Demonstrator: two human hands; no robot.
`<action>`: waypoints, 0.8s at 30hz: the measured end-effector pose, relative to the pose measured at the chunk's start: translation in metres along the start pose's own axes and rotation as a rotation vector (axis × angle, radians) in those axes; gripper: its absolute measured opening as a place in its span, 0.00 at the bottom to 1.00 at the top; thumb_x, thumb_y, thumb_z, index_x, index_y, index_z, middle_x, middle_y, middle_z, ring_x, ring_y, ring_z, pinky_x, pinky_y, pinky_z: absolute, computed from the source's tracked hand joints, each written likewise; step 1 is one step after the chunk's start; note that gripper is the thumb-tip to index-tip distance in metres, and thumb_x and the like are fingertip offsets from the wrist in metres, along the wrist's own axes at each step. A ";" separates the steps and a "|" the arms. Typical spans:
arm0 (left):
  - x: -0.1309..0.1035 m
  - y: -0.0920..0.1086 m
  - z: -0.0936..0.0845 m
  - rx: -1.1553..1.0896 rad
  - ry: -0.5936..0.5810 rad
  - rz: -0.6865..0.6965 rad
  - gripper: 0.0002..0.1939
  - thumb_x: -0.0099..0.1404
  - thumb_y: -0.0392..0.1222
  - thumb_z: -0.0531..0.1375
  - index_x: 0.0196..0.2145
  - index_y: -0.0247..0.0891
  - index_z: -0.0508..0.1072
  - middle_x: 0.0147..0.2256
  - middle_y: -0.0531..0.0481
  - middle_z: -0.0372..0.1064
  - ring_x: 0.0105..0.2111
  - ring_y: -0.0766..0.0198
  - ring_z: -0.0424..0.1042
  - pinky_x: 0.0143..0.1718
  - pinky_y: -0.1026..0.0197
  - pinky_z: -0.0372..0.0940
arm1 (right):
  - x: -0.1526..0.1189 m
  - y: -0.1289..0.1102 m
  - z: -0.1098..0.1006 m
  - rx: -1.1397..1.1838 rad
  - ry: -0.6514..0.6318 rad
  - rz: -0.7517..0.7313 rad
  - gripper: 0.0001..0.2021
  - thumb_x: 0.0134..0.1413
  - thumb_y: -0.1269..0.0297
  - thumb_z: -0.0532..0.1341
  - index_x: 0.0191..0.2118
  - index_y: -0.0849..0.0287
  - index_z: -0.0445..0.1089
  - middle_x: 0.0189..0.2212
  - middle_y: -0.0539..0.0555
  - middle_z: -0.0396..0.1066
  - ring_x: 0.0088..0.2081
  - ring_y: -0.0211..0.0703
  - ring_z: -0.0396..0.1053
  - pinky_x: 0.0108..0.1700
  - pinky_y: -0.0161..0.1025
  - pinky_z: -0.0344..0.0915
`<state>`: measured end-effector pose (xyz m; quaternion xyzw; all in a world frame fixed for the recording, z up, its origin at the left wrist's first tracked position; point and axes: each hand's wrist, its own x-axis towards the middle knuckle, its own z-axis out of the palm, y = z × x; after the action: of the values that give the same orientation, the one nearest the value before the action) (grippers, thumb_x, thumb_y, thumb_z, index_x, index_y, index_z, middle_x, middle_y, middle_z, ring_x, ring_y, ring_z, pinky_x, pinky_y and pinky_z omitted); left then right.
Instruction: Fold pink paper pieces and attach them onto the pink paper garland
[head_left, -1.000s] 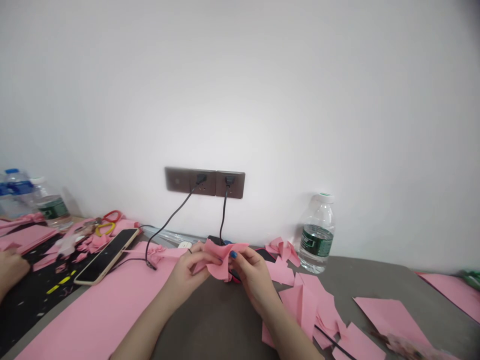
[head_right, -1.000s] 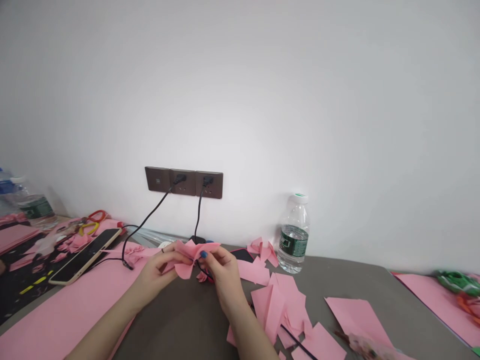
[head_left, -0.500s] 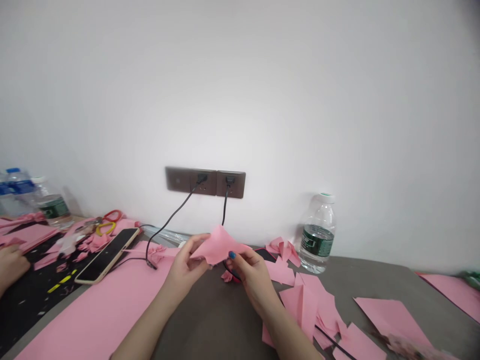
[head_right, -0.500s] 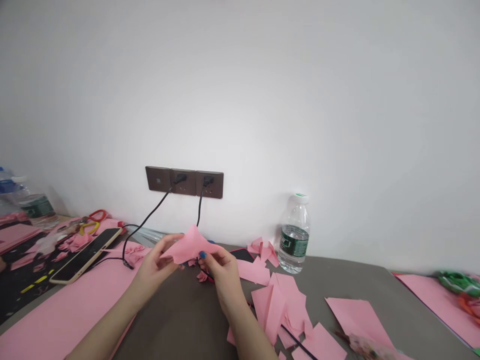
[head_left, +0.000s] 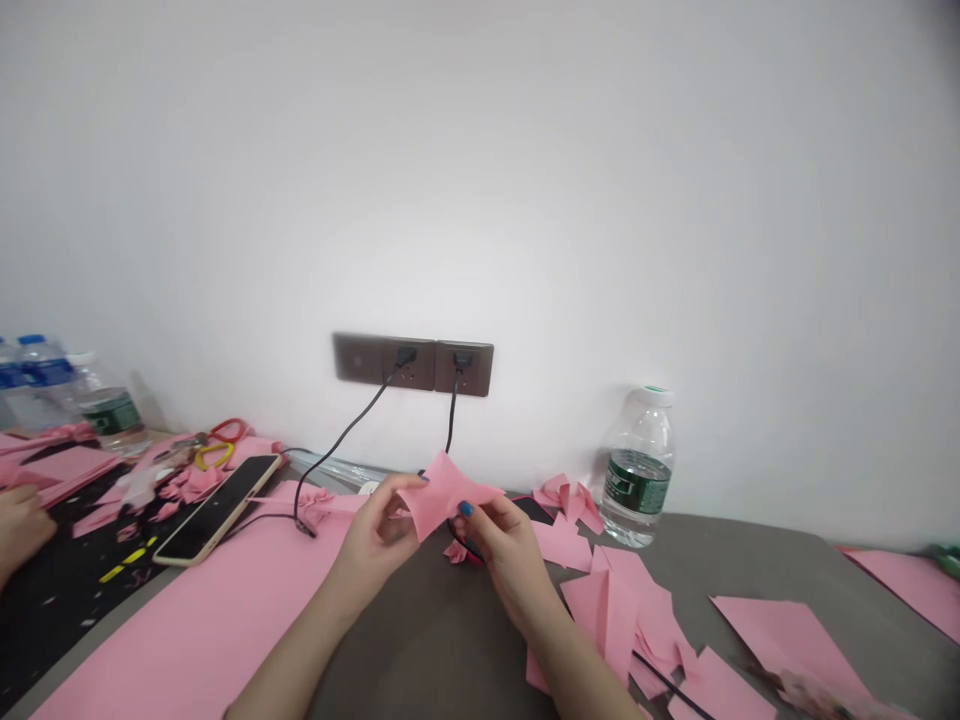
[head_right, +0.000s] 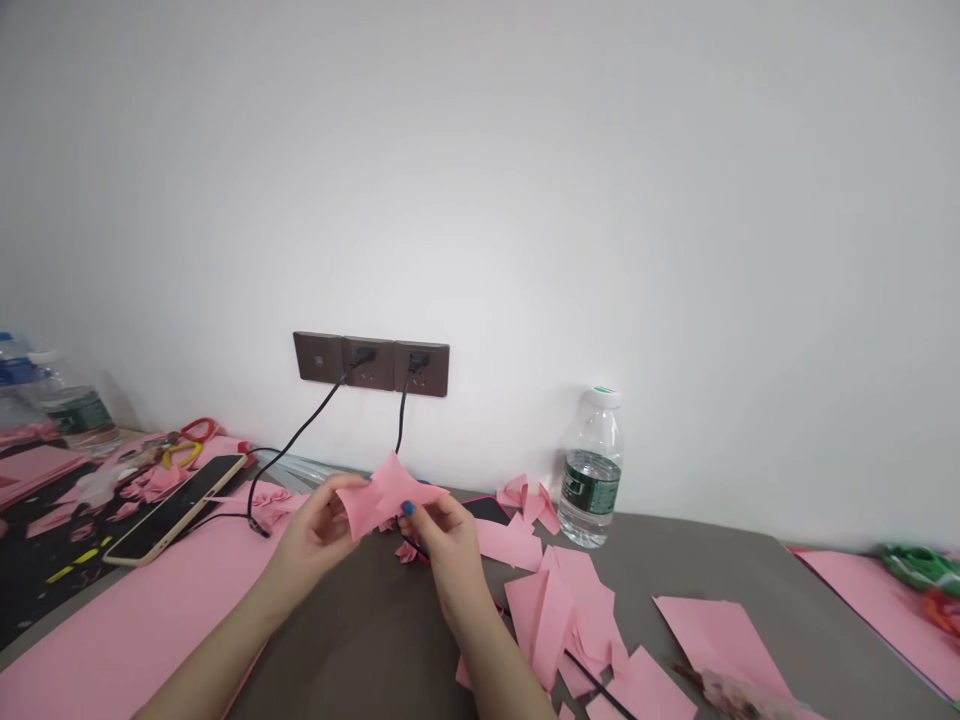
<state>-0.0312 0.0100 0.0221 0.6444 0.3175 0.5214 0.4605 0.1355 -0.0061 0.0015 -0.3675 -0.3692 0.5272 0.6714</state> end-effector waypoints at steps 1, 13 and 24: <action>0.001 0.001 -0.001 0.038 -0.007 0.014 0.15 0.53 0.34 0.63 0.40 0.40 0.72 0.40 0.47 0.69 0.40 0.59 0.71 0.38 0.63 0.67 | 0.000 -0.001 0.000 0.003 0.006 -0.010 0.14 0.39 0.56 0.72 0.27 0.61 0.74 0.21 0.51 0.72 0.25 0.39 0.67 0.29 0.36 0.67; 0.008 0.001 -0.003 0.145 0.041 0.116 0.02 0.55 0.37 0.63 0.27 0.37 0.76 0.31 0.47 0.73 0.36 0.58 0.72 0.39 0.60 0.67 | -0.002 -0.005 0.001 -0.031 -0.014 -0.014 0.13 0.39 0.56 0.72 0.29 0.60 0.76 0.22 0.51 0.72 0.26 0.40 0.68 0.30 0.38 0.67; 0.002 0.000 -0.005 0.141 -0.143 0.043 0.11 0.60 0.36 0.56 0.34 0.39 0.78 0.36 0.46 0.65 0.36 0.60 0.68 0.33 0.61 0.67 | -0.001 -0.002 -0.001 0.001 -0.090 0.026 0.13 0.42 0.55 0.71 0.26 0.61 0.75 0.22 0.52 0.72 0.27 0.39 0.69 0.29 0.35 0.66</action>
<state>-0.0352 0.0136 0.0227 0.7175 0.3060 0.4603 0.4239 0.1367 -0.0077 0.0028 -0.3479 -0.3937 0.5522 0.6474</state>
